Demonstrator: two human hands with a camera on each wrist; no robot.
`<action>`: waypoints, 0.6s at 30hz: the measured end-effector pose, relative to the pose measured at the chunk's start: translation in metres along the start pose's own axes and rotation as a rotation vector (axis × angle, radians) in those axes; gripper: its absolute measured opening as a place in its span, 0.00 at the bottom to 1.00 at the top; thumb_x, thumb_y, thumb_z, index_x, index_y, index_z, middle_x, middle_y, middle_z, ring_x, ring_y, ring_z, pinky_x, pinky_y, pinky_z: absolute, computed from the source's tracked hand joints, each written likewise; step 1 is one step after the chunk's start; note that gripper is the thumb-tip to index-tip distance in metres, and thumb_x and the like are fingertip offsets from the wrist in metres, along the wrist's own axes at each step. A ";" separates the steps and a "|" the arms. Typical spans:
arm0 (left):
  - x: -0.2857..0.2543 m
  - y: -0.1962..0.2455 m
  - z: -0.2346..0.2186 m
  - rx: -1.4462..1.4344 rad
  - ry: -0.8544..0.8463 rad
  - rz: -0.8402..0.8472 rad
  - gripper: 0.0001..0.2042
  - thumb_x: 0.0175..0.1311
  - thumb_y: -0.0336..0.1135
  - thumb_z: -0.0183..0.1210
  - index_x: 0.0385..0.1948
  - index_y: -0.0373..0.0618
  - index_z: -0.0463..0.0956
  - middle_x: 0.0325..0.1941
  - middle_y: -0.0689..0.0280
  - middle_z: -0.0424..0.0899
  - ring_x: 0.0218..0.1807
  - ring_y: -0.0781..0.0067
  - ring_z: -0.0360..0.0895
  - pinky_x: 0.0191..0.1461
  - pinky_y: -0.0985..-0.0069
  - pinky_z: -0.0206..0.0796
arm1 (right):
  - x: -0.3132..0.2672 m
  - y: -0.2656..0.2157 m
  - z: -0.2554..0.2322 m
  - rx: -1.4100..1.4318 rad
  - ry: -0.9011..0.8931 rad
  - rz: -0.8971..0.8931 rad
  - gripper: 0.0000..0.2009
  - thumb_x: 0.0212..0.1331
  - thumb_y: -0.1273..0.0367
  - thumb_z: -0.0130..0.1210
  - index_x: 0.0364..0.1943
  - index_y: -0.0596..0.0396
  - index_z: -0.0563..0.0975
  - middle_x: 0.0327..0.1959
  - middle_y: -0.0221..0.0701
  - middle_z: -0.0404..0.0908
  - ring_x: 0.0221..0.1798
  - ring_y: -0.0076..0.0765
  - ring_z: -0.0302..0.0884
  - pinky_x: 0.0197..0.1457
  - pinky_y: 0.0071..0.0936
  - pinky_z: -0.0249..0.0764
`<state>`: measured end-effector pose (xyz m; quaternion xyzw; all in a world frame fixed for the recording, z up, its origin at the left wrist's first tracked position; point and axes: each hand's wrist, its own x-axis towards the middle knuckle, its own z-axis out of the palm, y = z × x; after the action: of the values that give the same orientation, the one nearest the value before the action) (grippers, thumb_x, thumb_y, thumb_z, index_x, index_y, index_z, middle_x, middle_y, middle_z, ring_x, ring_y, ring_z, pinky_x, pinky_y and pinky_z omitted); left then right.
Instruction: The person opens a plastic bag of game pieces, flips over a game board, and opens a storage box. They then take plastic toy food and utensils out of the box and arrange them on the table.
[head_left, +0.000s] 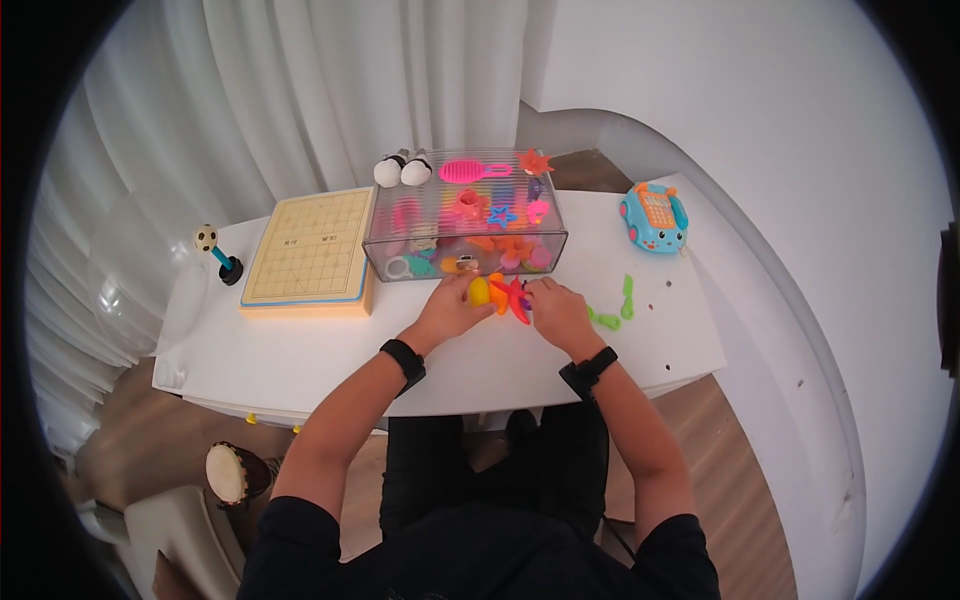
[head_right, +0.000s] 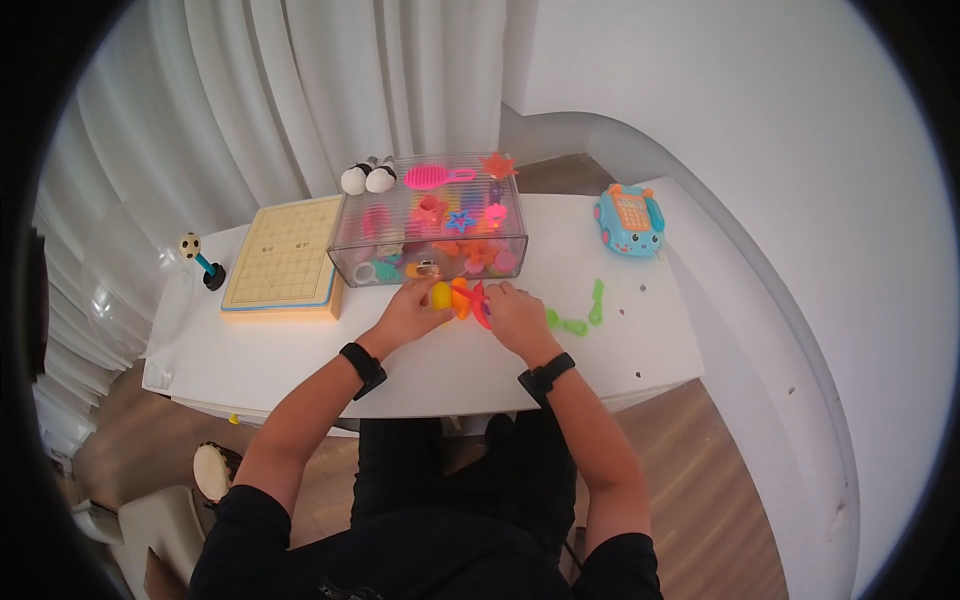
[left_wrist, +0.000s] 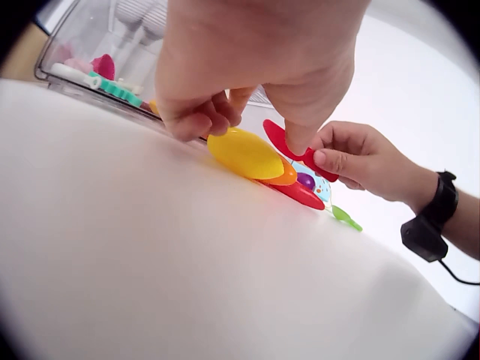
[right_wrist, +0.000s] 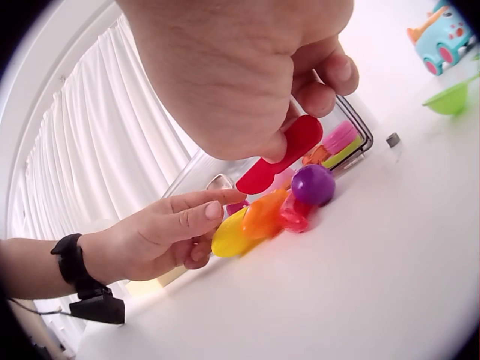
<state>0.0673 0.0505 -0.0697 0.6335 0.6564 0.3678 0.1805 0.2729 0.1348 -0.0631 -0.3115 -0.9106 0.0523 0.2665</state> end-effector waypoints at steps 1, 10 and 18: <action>0.000 0.002 0.000 0.012 0.030 0.041 0.33 0.51 0.42 0.68 0.59 0.39 0.68 0.37 0.57 0.74 0.39 0.65 0.72 0.44 0.74 0.67 | 0.000 -0.001 0.000 0.001 0.002 0.003 0.05 0.58 0.69 0.52 0.37 0.50 0.74 0.34 0.32 0.78 0.35 0.44 0.78 0.36 0.40 0.74; 0.013 0.001 0.012 0.225 0.019 0.103 0.30 0.52 0.50 0.65 0.55 0.44 0.74 0.49 0.49 0.77 0.52 0.52 0.75 0.56 0.67 0.67 | 0.000 -0.005 0.000 0.004 -0.043 0.002 0.06 0.58 0.69 0.51 0.38 0.53 0.74 0.34 0.35 0.77 0.35 0.45 0.79 0.35 0.42 0.74; 0.013 0.001 0.001 0.154 -0.088 0.002 0.27 0.51 0.49 0.66 0.52 0.45 0.77 0.42 0.51 0.80 0.46 0.53 0.78 0.52 0.67 0.69 | -0.007 -0.001 -0.009 0.089 0.003 0.032 0.05 0.59 0.69 0.51 0.37 0.51 0.75 0.34 0.34 0.78 0.35 0.47 0.78 0.35 0.39 0.74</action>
<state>0.0669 0.0630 -0.0661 0.6618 0.6734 0.2882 0.1595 0.2817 0.1290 -0.0583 -0.3139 -0.9019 0.0963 0.2807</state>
